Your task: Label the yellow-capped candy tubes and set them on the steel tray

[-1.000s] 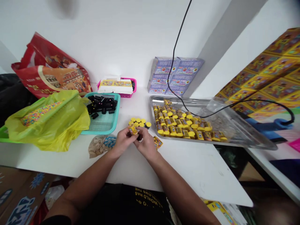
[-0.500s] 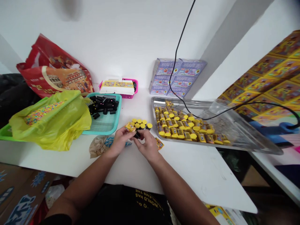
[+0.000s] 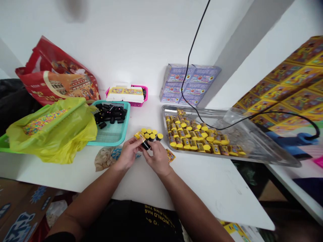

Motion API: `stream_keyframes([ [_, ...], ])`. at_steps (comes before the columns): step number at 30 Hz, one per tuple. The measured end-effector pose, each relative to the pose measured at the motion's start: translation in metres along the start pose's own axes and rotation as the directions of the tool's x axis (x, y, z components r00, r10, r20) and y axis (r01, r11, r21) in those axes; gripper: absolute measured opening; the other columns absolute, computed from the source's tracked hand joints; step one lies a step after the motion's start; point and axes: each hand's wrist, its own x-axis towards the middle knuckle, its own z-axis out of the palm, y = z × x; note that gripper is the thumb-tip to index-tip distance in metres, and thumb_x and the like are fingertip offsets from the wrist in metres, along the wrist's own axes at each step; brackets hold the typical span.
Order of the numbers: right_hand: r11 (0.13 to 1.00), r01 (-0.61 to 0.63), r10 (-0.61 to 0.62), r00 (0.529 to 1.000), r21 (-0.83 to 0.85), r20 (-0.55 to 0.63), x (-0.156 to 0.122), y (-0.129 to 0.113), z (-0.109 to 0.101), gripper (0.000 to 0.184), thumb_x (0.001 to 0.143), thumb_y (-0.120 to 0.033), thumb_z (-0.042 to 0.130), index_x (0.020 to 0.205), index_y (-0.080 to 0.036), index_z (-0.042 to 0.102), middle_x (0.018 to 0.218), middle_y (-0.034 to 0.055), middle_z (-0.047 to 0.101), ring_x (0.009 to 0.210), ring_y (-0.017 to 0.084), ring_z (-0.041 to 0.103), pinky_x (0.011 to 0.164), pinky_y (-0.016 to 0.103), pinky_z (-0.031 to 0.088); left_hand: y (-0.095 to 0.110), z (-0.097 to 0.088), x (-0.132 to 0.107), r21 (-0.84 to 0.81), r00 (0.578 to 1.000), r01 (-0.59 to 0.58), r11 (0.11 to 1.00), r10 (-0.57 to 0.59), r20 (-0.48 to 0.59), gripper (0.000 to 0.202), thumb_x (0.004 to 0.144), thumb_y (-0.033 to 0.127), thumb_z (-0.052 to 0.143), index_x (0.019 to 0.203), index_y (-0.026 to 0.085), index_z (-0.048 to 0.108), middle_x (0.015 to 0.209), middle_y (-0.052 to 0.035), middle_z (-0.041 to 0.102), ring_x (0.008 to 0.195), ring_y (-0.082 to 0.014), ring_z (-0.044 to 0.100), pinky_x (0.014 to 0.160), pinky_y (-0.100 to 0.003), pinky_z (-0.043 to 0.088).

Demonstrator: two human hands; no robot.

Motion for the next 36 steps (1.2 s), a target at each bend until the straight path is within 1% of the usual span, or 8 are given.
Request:
stream_keyframes([
  [4,0.999,0.039,-0.039,0.999,-0.027,0.008,0.000,0.000,0.000,0.027,0.087,-0.020,0.057,0.113,-0.018,0.052,0.082,0.0067,0.057,0.071,0.020,0.055,0.061,0.032,0.049,0.000,0.003,-0.004,0.059,0.998,-0.066,0.996,0.066,0.007,0.026,0.065,0.029,0.080,0.086,0.014,0.072,0.084,-0.0040,0.068,0.068,-0.0106,0.057,0.059,-0.022,0.041],
  [9,0.997,0.062,-0.061,0.998,-0.042,0.021,0.000,-0.001,-0.001,0.028,0.088,-0.021,0.056,0.116,-0.019,0.051,0.079,0.0058,0.056,0.069,0.020,0.054,0.059,0.032,0.048,0.000,0.001,-0.004,0.166,0.987,-0.158,0.973,0.156,0.030,0.021,0.068,0.028,0.078,0.083,0.015,0.072,0.078,-0.0020,0.065,0.065,-0.0089,0.052,0.058,-0.021,0.040],
  [13,0.998,0.050,-0.049,0.999,-0.040,0.006,-0.001,-0.001,-0.001,0.028,0.088,-0.021,0.057,0.115,-0.019,0.052,0.079,0.0060,0.056,0.070,0.020,0.054,0.059,0.032,0.049,0.001,-0.003,-0.002,0.194,0.987,-0.161,0.968,0.154,0.050,0.022,0.069,0.029,0.077,0.085,0.016,0.073,0.080,-0.0027,0.066,0.064,-0.0094,0.052,0.058,-0.022,0.040],
  [18,0.999,0.014,-0.014,1.000,0.030,-0.009,-0.001,-0.002,0.000,0.026,0.086,-0.022,0.061,0.111,-0.018,0.054,0.080,0.0061,0.057,0.070,0.019,0.055,0.060,0.031,0.049,-0.001,-0.005,0.000,0.163,0.982,-0.181,0.970,0.168,0.090,0.022,0.071,0.029,0.076,0.089,0.017,0.073,0.084,-0.0035,0.069,0.080,-0.0144,0.060,0.076,-0.026,0.046],
  [22,0.978,-0.115,0.112,0.993,0.176,0.023,-0.001,-0.003,-0.002,0.020,0.085,-0.026,0.062,0.104,-0.020,0.058,0.076,0.0029,0.056,0.063,0.016,0.054,0.058,0.030,0.048,-0.001,-0.006,0.001,0.163,0.981,-0.166,0.973,0.146,0.130,0.026,0.072,0.031,0.075,0.093,0.016,0.073,0.088,-0.0054,0.071,0.085,-0.0179,0.063,0.083,-0.031,0.046],
  [26,0.873,-0.322,0.296,0.947,0.366,0.128,-0.003,-0.002,-0.002,0.019,0.083,-0.032,0.066,0.097,-0.020,0.061,0.074,0.0000,0.056,0.061,0.013,0.054,0.057,0.027,0.047,0.002,-0.006,0.000,0.183,0.978,-0.163,0.969,0.135,0.156,0.029,0.070,0.032,0.076,0.094,0.015,0.073,0.090,-0.0068,0.071,0.089,-0.0202,0.063,0.085,-0.032,0.046],
  [30,0.660,-0.521,0.445,0.852,0.541,0.278,-0.005,0.001,0.001,0.020,0.079,-0.037,0.070,0.087,-0.021,0.063,0.075,-0.0007,0.062,0.064,0.013,0.056,0.060,0.026,0.047,0.004,-0.007,0.002,0.212,0.978,-0.157,0.964,0.123,0.167,0.029,0.069,0.032,0.076,0.092,0.015,0.073,0.089,-0.0066,0.070,0.088,-0.0198,0.061,0.084,-0.030,0.046],
  [36,0.448,-0.621,0.504,0.770,0.643,0.392,0.000,-0.004,0.001,0.021,0.075,-0.036,0.073,0.082,-0.020,0.062,0.075,-0.0006,0.065,0.065,0.013,0.057,0.062,0.027,0.047,0.005,-0.011,0.005,0.252,0.980,-0.147,0.957,0.106,0.169,0.027,0.071,0.033,0.074,0.092,0.016,0.074,0.088,-0.0061,0.068,0.083,-0.0177,0.060,0.076,-0.028,0.046],
])
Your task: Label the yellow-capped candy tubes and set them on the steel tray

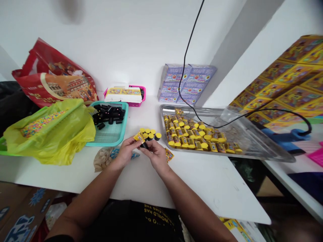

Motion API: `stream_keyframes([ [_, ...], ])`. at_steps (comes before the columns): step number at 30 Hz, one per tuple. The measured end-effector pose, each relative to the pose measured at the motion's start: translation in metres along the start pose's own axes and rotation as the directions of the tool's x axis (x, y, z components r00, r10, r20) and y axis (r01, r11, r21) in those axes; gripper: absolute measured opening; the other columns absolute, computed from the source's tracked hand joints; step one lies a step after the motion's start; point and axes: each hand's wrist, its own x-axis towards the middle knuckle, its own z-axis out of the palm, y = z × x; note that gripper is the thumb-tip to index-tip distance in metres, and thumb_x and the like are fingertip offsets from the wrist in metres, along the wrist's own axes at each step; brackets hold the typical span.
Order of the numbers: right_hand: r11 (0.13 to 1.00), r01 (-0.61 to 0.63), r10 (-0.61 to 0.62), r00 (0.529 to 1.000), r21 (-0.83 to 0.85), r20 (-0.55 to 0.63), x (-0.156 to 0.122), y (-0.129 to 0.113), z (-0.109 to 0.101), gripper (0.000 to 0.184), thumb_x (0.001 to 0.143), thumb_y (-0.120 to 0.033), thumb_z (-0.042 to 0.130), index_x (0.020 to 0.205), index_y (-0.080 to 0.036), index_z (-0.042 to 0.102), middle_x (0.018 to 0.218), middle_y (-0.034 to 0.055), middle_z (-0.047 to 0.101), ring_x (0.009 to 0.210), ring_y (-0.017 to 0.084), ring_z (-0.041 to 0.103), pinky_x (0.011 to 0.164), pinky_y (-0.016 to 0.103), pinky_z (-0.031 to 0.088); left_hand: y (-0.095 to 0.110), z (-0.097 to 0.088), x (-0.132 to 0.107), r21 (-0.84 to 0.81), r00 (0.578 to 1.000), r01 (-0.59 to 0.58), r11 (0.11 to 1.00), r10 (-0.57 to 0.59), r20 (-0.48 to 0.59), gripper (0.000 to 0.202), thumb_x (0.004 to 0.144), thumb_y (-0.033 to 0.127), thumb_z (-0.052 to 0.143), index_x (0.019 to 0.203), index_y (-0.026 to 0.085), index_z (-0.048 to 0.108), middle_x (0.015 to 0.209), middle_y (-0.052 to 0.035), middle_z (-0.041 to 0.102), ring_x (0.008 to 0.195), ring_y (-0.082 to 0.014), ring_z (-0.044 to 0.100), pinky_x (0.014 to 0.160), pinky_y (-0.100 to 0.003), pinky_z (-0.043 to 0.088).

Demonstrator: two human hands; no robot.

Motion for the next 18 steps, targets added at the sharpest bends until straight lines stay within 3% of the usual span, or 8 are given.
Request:
stream_keyframes([
  [3,0.999,-0.018,0.018,1.000,0.027,0.000,-0.001,-0.002,0.002,0.021,0.075,-0.036,0.072,0.082,-0.020,0.060,0.073,-0.0014,0.064,0.064,0.013,0.056,0.061,0.027,0.047,0.002,0.002,-0.001,0.022,1.000,-0.015,1.000,0.015,-0.027,0.025,0.070,0.033,0.075,0.089,0.016,0.073,0.084,-0.0053,0.067,0.083,-0.0177,0.060,0.077,-0.028,0.046],
  [10,0.956,0.109,-0.120,0.993,-0.272,-0.023,-0.004,-0.001,0.004,0.023,0.079,-0.036,0.068,0.092,-0.019,0.061,0.078,0.0005,0.063,0.066,0.013,0.056,0.062,0.027,0.048,0.000,0.011,-0.004,0.008,0.992,-0.024,1.000,0.025,-0.121,0.027,0.067,0.030,0.077,0.088,0.014,0.071,0.086,-0.0059,0.068,0.085,-0.0185,0.061,0.086,-0.031,0.045],
  [15,0.938,0.160,-0.179,0.983,-0.309,-0.035,-0.005,0.002,0.005,0.020,0.081,-0.036,0.067,0.088,-0.019,0.059,0.076,-0.0005,0.060,0.064,0.012,0.054,0.062,0.027,0.048,0.000,0.012,-0.005,0.043,0.991,-0.026,0.999,0.031,-0.132,0.025,0.062,0.025,0.079,0.082,0.014,0.070,0.081,-0.0038,0.066,0.079,-0.0157,0.059,0.077,-0.027,0.045],
  [18,0.938,0.171,-0.191,0.981,-0.302,-0.037,-0.004,0.004,0.005,0.019,0.082,-0.034,0.064,0.092,-0.019,0.058,0.077,-0.0003,0.061,0.063,0.012,0.055,0.061,0.027,0.049,0.002,0.015,-0.007,0.011,0.993,-0.035,0.999,0.036,-0.109,0.033,0.059,0.023,0.081,0.090,0.015,0.070,0.087,-0.0033,0.067,0.083,-0.0160,0.060,0.080,-0.028,0.046],
])
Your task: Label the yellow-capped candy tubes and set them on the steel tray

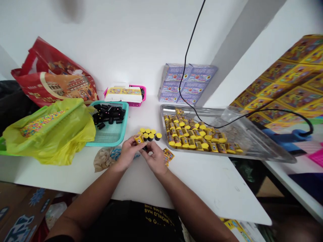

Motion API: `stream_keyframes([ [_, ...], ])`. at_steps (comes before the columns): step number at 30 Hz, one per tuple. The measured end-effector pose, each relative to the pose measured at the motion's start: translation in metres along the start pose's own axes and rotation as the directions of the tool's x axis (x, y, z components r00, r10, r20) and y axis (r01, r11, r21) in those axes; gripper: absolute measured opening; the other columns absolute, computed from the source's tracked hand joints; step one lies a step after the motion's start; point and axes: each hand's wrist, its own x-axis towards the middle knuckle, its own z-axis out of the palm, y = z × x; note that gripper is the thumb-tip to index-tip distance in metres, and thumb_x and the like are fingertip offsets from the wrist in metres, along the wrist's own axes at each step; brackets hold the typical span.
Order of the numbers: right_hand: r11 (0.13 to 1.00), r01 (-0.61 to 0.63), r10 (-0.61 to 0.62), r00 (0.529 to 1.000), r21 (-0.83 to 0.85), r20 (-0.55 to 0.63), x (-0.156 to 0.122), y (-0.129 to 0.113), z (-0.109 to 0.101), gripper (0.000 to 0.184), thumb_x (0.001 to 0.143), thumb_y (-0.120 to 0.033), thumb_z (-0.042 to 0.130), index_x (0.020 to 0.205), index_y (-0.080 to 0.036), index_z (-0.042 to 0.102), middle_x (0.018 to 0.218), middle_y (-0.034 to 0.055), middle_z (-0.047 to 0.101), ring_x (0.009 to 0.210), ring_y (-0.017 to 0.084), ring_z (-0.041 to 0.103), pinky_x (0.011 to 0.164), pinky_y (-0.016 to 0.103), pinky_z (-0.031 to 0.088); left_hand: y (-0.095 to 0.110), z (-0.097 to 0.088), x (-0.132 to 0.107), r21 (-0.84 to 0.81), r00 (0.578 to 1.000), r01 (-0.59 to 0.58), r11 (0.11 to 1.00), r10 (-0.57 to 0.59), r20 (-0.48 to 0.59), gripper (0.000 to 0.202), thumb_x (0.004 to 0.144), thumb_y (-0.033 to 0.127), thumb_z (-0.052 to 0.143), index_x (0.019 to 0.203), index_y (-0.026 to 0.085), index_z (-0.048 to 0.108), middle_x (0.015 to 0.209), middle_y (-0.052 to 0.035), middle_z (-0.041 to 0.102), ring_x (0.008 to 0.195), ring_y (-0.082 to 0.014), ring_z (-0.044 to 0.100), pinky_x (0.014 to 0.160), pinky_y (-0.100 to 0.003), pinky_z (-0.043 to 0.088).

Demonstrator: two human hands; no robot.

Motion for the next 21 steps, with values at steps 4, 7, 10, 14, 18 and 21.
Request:
stream_keyframes([
  [4,0.998,-0.035,0.037,0.998,0.046,-0.041,0.0024,-0.0034,-0.0013,0.019,0.081,-0.034,0.065,0.091,-0.019,0.058,0.076,-0.0008,0.062,0.063,0.012,0.055,0.060,0.027,0.049,0.0006,0.0033,-0.0023,-0.059,1.000,-0.009,0.998,0.008,-0.004,0.035,0.061,0.026,0.081,0.093,0.018,0.070,0.088,-0.0022,0.067,0.084,-0.0149,0.060,0.080,-0.026,0.046],
  [7,0.994,-0.071,0.076,0.995,0.083,-0.057,0.0045,-0.0063,-0.0025,0.021,0.078,-0.035,0.069,0.086,-0.019,0.058,0.073,-0.0013,0.062,0.064,0.013,0.056,0.061,0.027,0.049,-0.0021,0.0020,-0.0018,-0.062,1.000,0.026,0.998,-0.026,-0.005,0.025,0.069,0.032,0.076,0.088,0.017,0.070,0.079,-0.0020,0.064,0.075,-0.0128,0.057,0.069,-0.023,0.045],
  [10,0.989,-0.101,0.106,0.994,0.111,-0.040,0.0046,-0.0054,-0.0022,0.021,0.078,-0.036,0.069,0.084,-0.019,0.058,0.073,-0.0011,0.063,0.064,0.013,0.057,0.061,0.027,0.048,-0.0058,0.0006,-0.0011,-0.042,0.998,0.055,0.998,-0.055,-0.013,0.023,0.070,0.035,0.075,0.082,0.016,0.071,0.074,-0.0022,0.062,0.068,-0.0117,0.054,0.063,-0.023,0.042],
  [14,0.981,-0.131,0.137,0.990,0.142,-0.034,0.0022,-0.0008,-0.0009,0.020,0.078,-0.035,0.069,0.084,-0.020,0.058,0.073,-0.0013,0.063,0.064,0.014,0.058,0.060,0.027,0.047,-0.0084,0.0024,-0.0022,-0.056,0.994,0.087,0.995,-0.090,-0.053,0.025,0.065,0.036,0.078,0.076,0.015,0.070,0.071,-0.0017,0.061,0.062,-0.0096,0.051,0.058,-0.022,0.040],
  [18,0.963,-0.164,0.168,0.986,0.213,0.000,0.0026,0.0012,-0.0011,0.020,0.077,-0.035,0.070,0.085,-0.020,0.059,0.072,-0.0018,0.062,0.064,0.013,0.057,0.062,0.028,0.048,-0.0058,0.0019,-0.0020,-0.072,0.991,0.109,0.991,-0.114,-0.067,0.028,0.061,0.036,0.081,0.071,0.014,0.068,0.067,-0.0008,0.060,0.056,-0.0083,0.049,0.054,-0.022,0.038],
  [21,0.886,-0.233,0.228,0.972,0.401,0.062,0.0066,0.0019,-0.0031,0.023,0.077,-0.038,0.070,0.083,-0.019,0.060,0.070,-0.0019,0.061,0.058,0.012,0.054,0.057,0.027,0.047,-0.0020,-0.0015,0.0003,-0.116,0.992,0.121,0.986,-0.122,-0.006,0.034,0.070,0.046,0.073,0.069,0.013,0.066,0.061,-0.0016,0.058,0.053,-0.0098,0.050,0.053,-0.024,0.038],
])
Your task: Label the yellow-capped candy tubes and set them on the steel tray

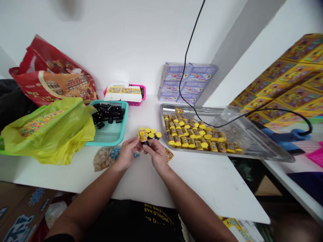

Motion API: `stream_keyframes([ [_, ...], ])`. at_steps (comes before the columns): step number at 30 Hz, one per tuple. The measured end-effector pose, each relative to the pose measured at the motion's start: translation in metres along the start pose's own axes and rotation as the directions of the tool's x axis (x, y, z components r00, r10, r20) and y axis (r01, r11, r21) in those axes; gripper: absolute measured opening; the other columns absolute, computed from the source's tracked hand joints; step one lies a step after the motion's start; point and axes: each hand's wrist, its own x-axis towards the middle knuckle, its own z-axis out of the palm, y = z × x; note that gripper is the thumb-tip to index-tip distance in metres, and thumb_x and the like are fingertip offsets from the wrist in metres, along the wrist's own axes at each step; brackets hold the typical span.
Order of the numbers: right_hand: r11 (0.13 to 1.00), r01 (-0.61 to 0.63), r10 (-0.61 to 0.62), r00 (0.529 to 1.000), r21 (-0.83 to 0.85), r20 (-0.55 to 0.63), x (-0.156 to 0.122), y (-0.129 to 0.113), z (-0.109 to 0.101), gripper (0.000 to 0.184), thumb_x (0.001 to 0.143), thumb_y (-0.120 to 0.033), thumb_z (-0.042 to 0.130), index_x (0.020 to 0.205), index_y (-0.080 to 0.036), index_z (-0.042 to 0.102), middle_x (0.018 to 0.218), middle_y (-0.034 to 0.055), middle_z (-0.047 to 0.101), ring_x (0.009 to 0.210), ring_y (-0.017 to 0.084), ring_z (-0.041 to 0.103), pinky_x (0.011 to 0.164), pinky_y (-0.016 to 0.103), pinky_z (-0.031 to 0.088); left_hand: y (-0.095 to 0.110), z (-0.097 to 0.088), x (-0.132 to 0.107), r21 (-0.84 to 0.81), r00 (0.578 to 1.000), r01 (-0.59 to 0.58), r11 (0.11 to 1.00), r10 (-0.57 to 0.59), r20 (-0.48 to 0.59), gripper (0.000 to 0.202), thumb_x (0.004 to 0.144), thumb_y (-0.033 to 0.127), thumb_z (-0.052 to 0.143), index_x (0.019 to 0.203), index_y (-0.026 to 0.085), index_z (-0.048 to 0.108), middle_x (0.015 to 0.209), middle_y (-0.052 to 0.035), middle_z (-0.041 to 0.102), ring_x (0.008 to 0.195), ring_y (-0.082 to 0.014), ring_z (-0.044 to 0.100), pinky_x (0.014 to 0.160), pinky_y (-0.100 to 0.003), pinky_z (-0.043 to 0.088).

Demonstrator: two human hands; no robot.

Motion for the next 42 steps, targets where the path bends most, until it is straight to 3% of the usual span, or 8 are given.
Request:
stream_keyframes([
  [3,0.981,-0.092,0.083,0.995,0.168,0.057,0.004,-0.001,-0.003,0.025,0.076,-0.042,0.069,0.083,-0.019,0.062,0.067,-0.0010,0.061,0.055,0.013,0.054,0.053,0.028,0.047,0.003,-0.002,0.001,-0.028,0.999,0.014,1.000,-0.013,0.047,0.038,0.075,0.051,0.066,0.071,0.014,0.064,0.063,-0.0029,0.059,0.054,-0.0112,0.052,0.055,-0.025,0.039],
  [8,0.949,-0.195,0.165,0.977,0.249,0.136,0.006,-0.001,-0.003,0.027,0.074,-0.043,0.070,0.084,-0.018,0.063,0.068,0.0008,0.063,0.056,0.014,0.056,0.052,0.029,0.048,0.000,0.000,0.000,0.013,0.999,0.039,0.999,-0.039,0.019,0.038,0.071,0.051,0.072,0.068,0.014,0.062,0.058,0.0000,0.053,0.049,-0.0084,0.043,0.048,-0.023,0.029],
  [16,0.935,-0.206,0.175,0.976,0.288,0.130,0.005,-0.002,0.001,0.022,0.077,-0.040,0.067,0.082,-0.019,0.062,0.065,0.0001,0.063,0.056,0.015,0.058,0.051,0.028,0.045,-0.012,0.006,-0.003,0.095,0.996,-0.082,0.992,0.085,-0.026,0.035,0.070,0.047,0.074,0.068,0.015,0.059,0.051,0.0036,0.048,0.046,-0.0073,0.040,0.048,-0.024,0.027],
  [22,0.931,-0.215,0.185,0.975,0.294,0.124,0.006,-0.002,0.002,0.023,0.077,-0.041,0.067,0.081,-0.019,0.061,0.065,-0.0001,0.063,0.055,0.015,0.058,0.052,0.028,0.046,-0.008,0.003,-0.002,0.005,0.999,-0.012,1.000,0.012,0.050,0.034,0.075,0.048,0.069,0.076,0.015,0.061,0.056,0.0019,0.053,0.046,-0.0084,0.046,0.047,-0.024,0.029],
  [27,0.864,-0.301,0.251,0.952,0.403,0.173,0.006,-0.009,0.003,0.025,0.073,-0.041,0.071,0.078,-0.017,0.063,0.061,0.0012,0.063,0.050,0.015,0.055,0.046,0.027,0.043,-0.004,0.003,-0.002,-0.006,0.995,0.027,1.000,-0.027,0.094,0.035,0.078,0.049,0.065,0.073,0.015,0.058,0.053,0.0018,0.052,0.041,-0.0097,0.048,0.044,-0.025,0.028],
  [36,0.770,-0.355,0.266,0.934,0.530,0.239,0.006,-0.006,0.003,0.023,0.078,-0.037,0.068,0.075,-0.014,0.064,0.061,0.0032,0.063,0.046,0.013,0.055,0.042,0.024,0.042,-0.012,0.004,-0.004,0.061,0.999,-0.018,0.998,0.016,0.030,0.036,0.073,0.048,0.071,0.072,0.015,0.056,0.050,0.0024,0.055,0.039,-0.0103,0.051,0.044,-0.023,0.029],
  [39,0.730,-0.412,0.294,0.910,0.546,0.294,0.008,-0.004,0.000,0.028,0.079,-0.041,0.067,0.075,-0.014,0.064,0.062,0.0038,0.064,0.046,0.013,0.055,0.041,0.024,0.041,-0.006,0.001,-0.002,0.002,0.997,0.012,1.000,-0.012,0.081,0.039,0.074,0.051,0.068,0.069,0.014,0.056,0.053,-0.0001,0.056,0.043,-0.0094,0.050,0.045,-0.023,0.031],
  [42,0.707,-0.461,0.321,0.885,0.537,0.337,0.009,-0.005,-0.002,0.032,0.079,-0.046,0.065,0.074,-0.014,0.062,0.060,0.0029,0.062,0.044,0.013,0.053,0.041,0.025,0.040,0.002,0.001,-0.001,0.025,0.988,0.038,0.999,-0.041,0.147,0.032,0.074,0.043,0.071,0.076,0.013,0.061,0.057,-0.0014,0.059,0.047,-0.0086,0.050,0.047,-0.022,0.032],
])
